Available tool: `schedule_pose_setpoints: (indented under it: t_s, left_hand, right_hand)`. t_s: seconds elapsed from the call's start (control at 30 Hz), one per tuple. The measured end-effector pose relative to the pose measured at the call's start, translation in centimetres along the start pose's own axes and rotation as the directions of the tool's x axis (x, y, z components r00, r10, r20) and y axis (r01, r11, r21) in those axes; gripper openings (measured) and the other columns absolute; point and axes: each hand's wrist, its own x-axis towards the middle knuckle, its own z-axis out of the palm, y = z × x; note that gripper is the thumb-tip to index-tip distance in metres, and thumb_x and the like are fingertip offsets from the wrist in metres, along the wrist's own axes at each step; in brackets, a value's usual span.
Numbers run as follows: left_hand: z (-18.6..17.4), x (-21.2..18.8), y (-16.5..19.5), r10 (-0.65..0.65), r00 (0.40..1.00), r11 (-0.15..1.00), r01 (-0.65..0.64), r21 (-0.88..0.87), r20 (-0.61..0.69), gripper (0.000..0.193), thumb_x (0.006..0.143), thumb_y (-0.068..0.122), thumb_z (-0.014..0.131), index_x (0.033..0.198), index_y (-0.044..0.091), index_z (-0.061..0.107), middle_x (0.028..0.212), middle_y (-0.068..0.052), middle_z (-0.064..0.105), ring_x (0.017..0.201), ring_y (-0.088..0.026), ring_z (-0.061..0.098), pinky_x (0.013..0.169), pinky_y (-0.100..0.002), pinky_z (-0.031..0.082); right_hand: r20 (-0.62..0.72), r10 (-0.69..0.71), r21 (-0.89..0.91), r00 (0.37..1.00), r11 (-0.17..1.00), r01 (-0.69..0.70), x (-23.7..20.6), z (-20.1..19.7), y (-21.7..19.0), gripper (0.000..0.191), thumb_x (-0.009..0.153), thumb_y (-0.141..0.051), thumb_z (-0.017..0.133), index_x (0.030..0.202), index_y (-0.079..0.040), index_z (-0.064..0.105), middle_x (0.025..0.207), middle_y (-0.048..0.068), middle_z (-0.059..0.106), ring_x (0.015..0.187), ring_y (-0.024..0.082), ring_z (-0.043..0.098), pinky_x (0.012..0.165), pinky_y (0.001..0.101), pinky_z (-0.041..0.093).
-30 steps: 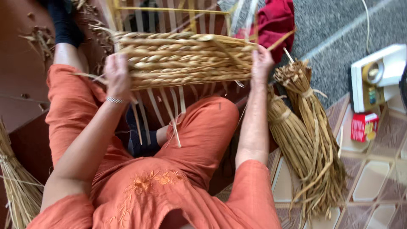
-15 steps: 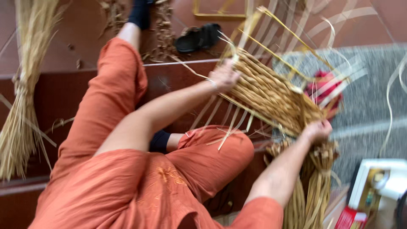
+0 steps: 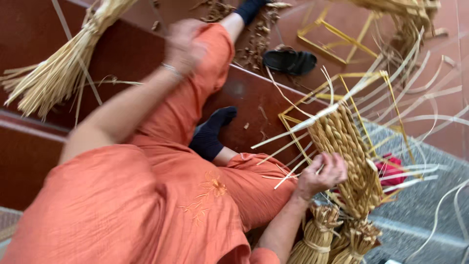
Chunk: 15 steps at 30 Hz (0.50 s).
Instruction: The person weaves a basket by hand, interlacing dried plant fibers through a metal frame. They repeatedly pull and tighten the fibers to form a tight weave pattern.
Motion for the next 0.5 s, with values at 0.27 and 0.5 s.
schedule_pose_setpoints:
  t_s: [0.27, 0.5]
  left_hand:
    - [-21.2, -2.5, -14.6, -0.751, 0.654, 0.460, 0.615, 0.641, -0.089, 0.094, 0.074, 0.057, 0.082, 0.141, 0.002, 0.047, 0.155, -0.025, 0.036, 0.146, -0.039, 0.024, 0.114, -0.060, 0.013]
    - [-22.5, -1.7, -16.6, -0.841, 0.527, 0.443, 0.538, 0.717, 0.123, 0.099, 0.070, 0.060, 0.088, 0.140, -0.002, 0.054, 0.163, -0.028, 0.030, 0.155, -0.042, 0.013, 0.122, -0.066, 0.000]
  right_hand:
    - [0.135, -0.106, 0.038, 0.985, 0.994, 0.102, -0.7, 0.8, -8.5, 0.010, 0.095, 0.000, 0.076, 0.105, -0.002, 0.075, 0.119, 0.012, 0.069, 0.120, 0.032, 0.055, 0.102, 0.0431, 0.050]
    - [0.044, -0.172, 0.167, 0.984, 0.972, 0.163, -1.2, 2.3, -15.6, 0.010, 0.094, -0.002, 0.079, 0.104, -0.003, 0.074, 0.113, 0.011, 0.070, 0.114, 0.027, 0.061, 0.100, 0.0407, 0.053]
